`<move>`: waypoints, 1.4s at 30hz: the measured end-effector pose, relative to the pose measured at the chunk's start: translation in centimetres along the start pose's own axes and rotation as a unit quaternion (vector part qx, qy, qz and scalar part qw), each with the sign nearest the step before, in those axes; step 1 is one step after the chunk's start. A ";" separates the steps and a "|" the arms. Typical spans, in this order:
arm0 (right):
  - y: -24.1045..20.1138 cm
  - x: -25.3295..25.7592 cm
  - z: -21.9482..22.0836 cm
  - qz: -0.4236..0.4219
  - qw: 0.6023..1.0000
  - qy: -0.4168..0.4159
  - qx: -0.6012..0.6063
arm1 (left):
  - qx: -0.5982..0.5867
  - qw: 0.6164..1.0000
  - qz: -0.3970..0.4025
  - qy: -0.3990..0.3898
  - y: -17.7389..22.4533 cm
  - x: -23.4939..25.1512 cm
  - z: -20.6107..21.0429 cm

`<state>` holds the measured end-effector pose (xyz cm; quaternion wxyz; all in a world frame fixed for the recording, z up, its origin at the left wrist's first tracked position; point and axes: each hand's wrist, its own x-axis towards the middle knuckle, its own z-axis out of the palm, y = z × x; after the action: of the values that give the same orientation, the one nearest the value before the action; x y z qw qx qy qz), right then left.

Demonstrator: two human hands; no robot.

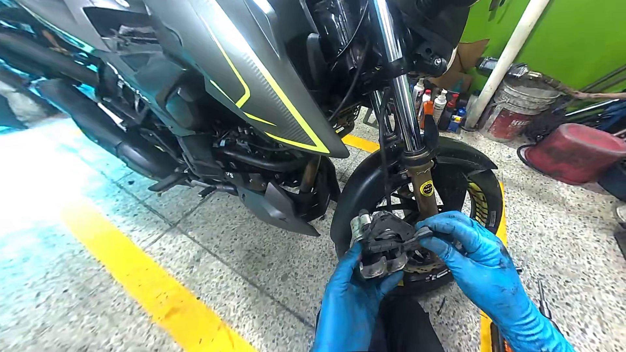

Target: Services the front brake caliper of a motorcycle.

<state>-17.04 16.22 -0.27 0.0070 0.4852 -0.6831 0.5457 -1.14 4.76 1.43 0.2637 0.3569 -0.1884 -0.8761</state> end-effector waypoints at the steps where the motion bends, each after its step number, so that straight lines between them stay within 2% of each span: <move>1: -0.2 0.0 0.1 -0.019 0.999 -0.008 -0.038 | 0.009 1.000 0.001 -0.005 -0.1 0.1 -0.1; 4: -0.7 0.0 0.8 -0.087 0.987 -0.019 -0.131 | 0.029 0.999 0.001 -0.019 -0.2 0.2 -0.3; 6: -0.7 0.0 1.4 -0.113 0.982 -0.020 -0.150 | 0.026 0.999 -0.005 -0.026 -0.2 0.3 -0.3; 13: -1.2 -0.5 3.1 -0.161 0.963 -0.048 -0.210 | 0.018 0.999 -0.006 -0.025 -0.2 0.3 -0.5; 18: -1.3 -0.8 3.7 -0.163 0.956 -0.046 -0.239 | 0.019 1.000 -0.005 -0.022 -0.3 0.4 -0.9; 22: -1.4 -1.3 4.7 -0.199 0.929 -0.027 -0.310 | 0.014 0.999 -0.012 -0.029 -0.5 0.9 -1.4; 25: -0.8 -1.9 5.2 -0.223 0.928 -0.039 -0.297 | -0.002 1.000 -0.015 -0.010 -0.6 1.1 -1.7; 27: 0.1 -2.6 4.8 -0.188 0.953 -0.034 -0.235 | -0.014 1.000 -0.006 -0.023 -0.5 1.2 -2.3; 30: 1.1 -4.1 3.6 -0.032 0.995 0.024 -0.094 | -0.043 0.996 -0.013 -0.075 -0.2 1.6 -3.6; 33: 2.4 -5.4 3.7 0.086 0.996 0.018 0.027 | -0.064 0.992 -0.013 -0.111 -0.1 2.1 -5.0; 38: 2.7 -6.4 5.5 0.099 0.993 0.007 0.070 | -0.073 0.980 0.009 -0.186 -0.9 3.1 -7.9; 42: 2.3 -6.5 5.8 0.071 0.997 -0.014 0.002 | -0.065 0.982 0.009 -0.177 -0.8 3.2 -9.1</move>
<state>-12.14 15.96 -7.80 -0.0421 0.4431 -0.7147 0.5395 3.22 2.24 -6.79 0.2568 0.1769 -0.1776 -0.9334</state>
